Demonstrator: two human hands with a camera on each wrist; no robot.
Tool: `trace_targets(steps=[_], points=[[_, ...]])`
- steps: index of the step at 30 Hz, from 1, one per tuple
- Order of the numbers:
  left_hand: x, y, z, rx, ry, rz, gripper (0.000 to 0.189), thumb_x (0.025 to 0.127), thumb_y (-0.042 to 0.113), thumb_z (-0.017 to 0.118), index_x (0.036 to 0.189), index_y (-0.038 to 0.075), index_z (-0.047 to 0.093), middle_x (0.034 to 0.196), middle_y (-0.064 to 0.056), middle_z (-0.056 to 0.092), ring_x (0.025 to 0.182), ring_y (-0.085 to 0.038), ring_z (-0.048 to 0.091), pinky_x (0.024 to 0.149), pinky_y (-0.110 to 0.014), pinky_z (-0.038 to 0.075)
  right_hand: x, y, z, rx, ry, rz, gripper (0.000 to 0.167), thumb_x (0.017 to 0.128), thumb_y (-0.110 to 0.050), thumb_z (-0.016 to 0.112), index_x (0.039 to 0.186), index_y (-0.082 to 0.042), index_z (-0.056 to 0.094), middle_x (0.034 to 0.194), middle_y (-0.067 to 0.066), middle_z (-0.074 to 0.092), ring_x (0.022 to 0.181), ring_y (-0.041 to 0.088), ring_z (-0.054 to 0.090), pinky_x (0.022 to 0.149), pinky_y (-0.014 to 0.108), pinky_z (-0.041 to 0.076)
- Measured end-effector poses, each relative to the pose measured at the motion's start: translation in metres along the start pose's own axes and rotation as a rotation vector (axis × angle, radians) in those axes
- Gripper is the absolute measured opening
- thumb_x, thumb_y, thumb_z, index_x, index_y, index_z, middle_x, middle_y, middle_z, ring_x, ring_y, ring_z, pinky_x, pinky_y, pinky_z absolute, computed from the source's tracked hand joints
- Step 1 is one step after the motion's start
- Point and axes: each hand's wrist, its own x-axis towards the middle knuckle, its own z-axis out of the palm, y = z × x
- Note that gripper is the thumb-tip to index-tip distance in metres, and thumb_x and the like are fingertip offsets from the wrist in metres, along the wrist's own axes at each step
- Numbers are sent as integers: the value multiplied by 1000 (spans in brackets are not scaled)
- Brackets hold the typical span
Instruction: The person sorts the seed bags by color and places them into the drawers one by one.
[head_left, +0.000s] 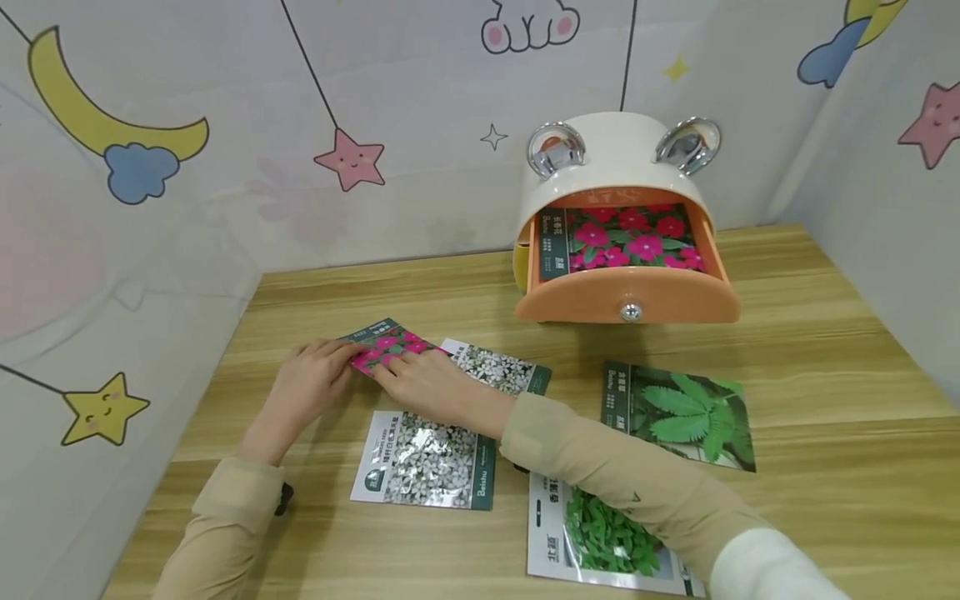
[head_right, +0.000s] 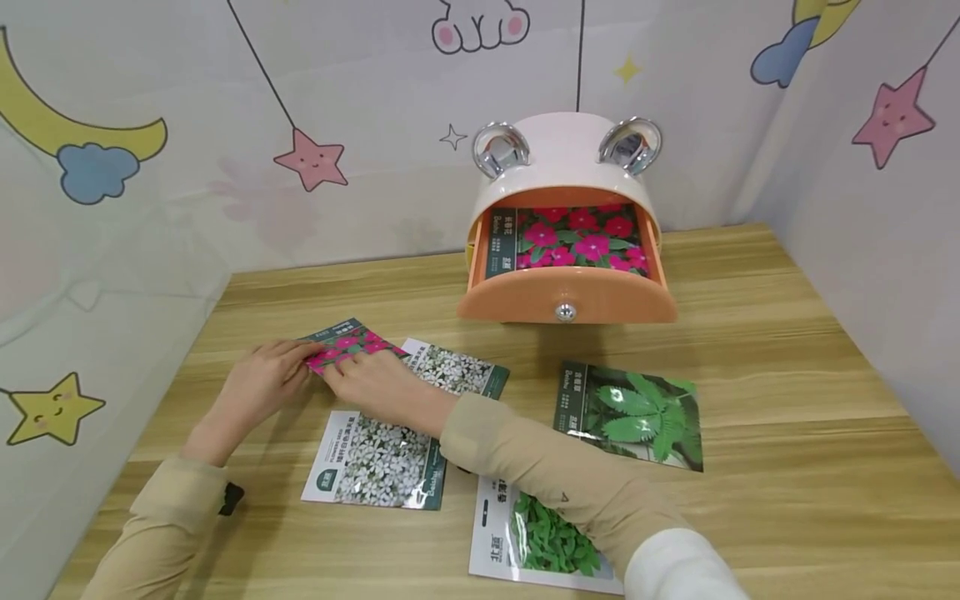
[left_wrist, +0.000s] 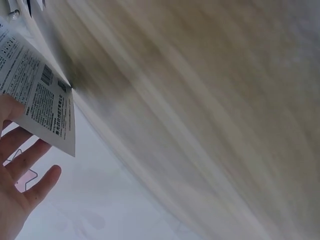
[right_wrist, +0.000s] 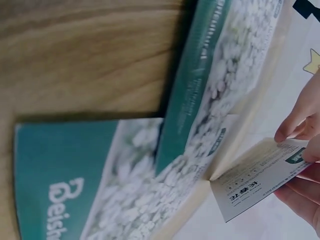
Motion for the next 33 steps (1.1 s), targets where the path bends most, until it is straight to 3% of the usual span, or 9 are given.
trace_targets(steps=[11, 21, 27, 33], points=[[0, 5, -3, -71, 177, -21, 22, 83, 0, 66, 105, 1, 70, 103, -15, 72, 100, -34, 65, 86, -53, 52, -4, 6, -18, -30, 143, 21, 15, 98, -17, 49, 102, -17, 63, 89, -7, 70, 70, 8, 65, 48, 18, 47], [-1, 12, -9, -77, 295, 35, 17, 82, -3, 67, 98, 1, 69, 97, -15, 71, 93, -34, 66, 84, -49, 53, -13, 12, -42, -19, 132, 35, 17, 96, -21, 56, 112, -17, 62, 98, -6, 71, 78, 9, 68, 48, 17, 47], [-1, 20, -14, -65, 323, 79, 15, 82, -3, 67, 97, 0, 67, 94, -16, 71, 90, -33, 67, 86, -47, 54, -22, 15, -55, 3, 96, 43, 38, 85, -35, 71, 117, -15, 61, 108, -5, 71, 92, 9, 70, 51, 17, 50], [-1, 29, -19, -70, 354, 121, 15, 82, -5, 68, 96, 0, 67, 92, -16, 72, 88, -33, 68, 87, -48, 54, -33, 17, -64, 77, 128, 53, 29, 87, -29, 70, 111, -14, 63, 103, -4, 72, 85, 8, 70, 55, 17, 52]])
